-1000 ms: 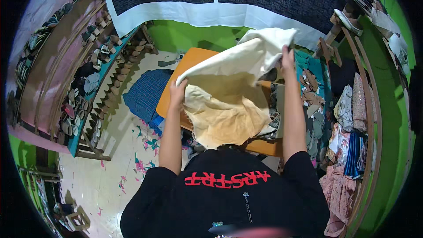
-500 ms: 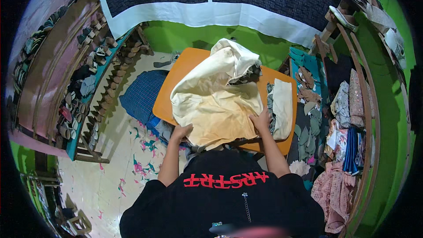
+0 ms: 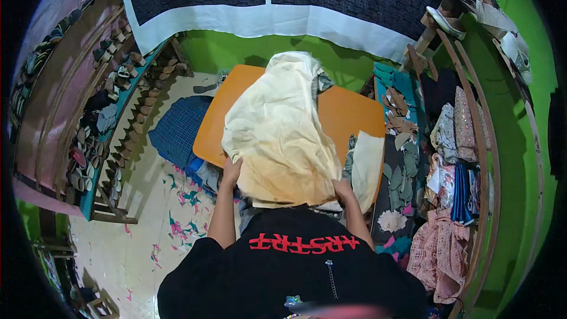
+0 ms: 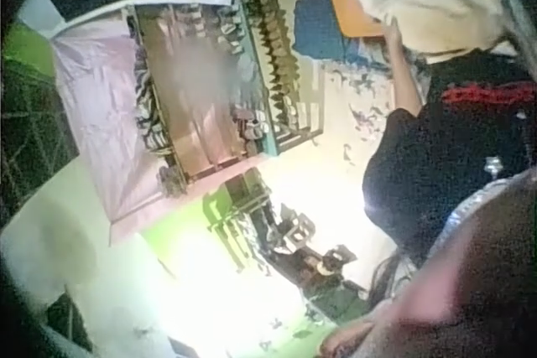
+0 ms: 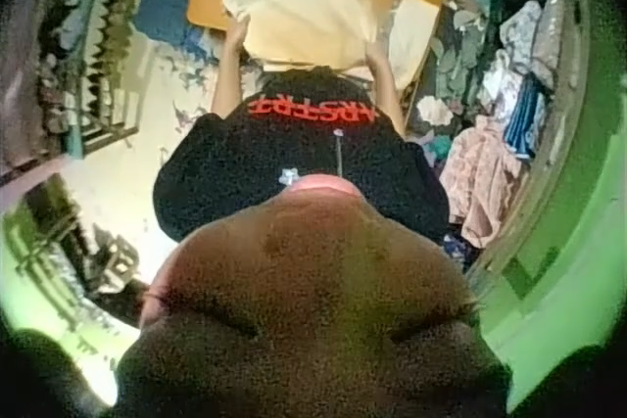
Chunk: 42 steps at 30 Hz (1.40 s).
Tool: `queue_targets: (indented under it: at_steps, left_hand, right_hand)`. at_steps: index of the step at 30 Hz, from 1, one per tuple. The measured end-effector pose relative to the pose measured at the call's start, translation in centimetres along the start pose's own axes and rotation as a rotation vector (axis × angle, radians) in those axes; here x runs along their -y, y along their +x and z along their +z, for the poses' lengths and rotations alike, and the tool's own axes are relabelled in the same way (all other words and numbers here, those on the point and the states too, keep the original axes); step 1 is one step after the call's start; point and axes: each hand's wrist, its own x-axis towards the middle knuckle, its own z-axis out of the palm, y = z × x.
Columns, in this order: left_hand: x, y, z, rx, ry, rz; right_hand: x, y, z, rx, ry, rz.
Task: Folding different pieces of fabric on a table.
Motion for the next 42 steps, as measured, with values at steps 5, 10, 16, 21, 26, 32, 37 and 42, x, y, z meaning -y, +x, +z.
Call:
queue_targets:
  at_steps: [5, 10, 16, 21, 26, 32, 37, 42]
  left_hand:
    - [-1.9, -0.4, 2.2, 0.093, -0.034, -0.09]
    - [-3.9, -1.2, 0.7, 0.136, -0.347, -0.138]
    - [-4.5, 0.3, -4.8, 0.153, -0.369, -0.234]
    - [-3.3, -0.3, -7.0, 0.116, -0.478, -0.248]
    - [2.9, 3.0, -12.0, 0.265, -0.631, -0.332]
    - [-3.7, 1.2, -11.3, 0.542, -0.937, -0.649]
    - [-3.0, 2.6, -10.6, 0.666, -0.594, -0.482]
    - [-4.7, 5.3, -8.5, 0.874, -0.811, -0.154]
  right_hand:
    - [-4.4, -1.6, -0.8, 0.061, -0.081, 0.174]
    - [-2.6, -6.6, 0.4, 0.133, -0.121, 0.419]
    - [-5.5, -9.1, 7.1, -0.048, 0.131, 0.303]
    - [-7.9, -10.4, 13.2, -0.273, -0.149, 0.409]
    - [-8.3, -13.5, 16.6, -0.221, -0.218, 0.395]
    - [-13.0, -15.4, 15.3, -0.24, 0.252, 0.364]
    - [-6.2, -14.7, 12.7, -0.369, -0.243, 0.302]
    - [2.9, -9.0, 10.3, -0.572, -0.242, -0.059]
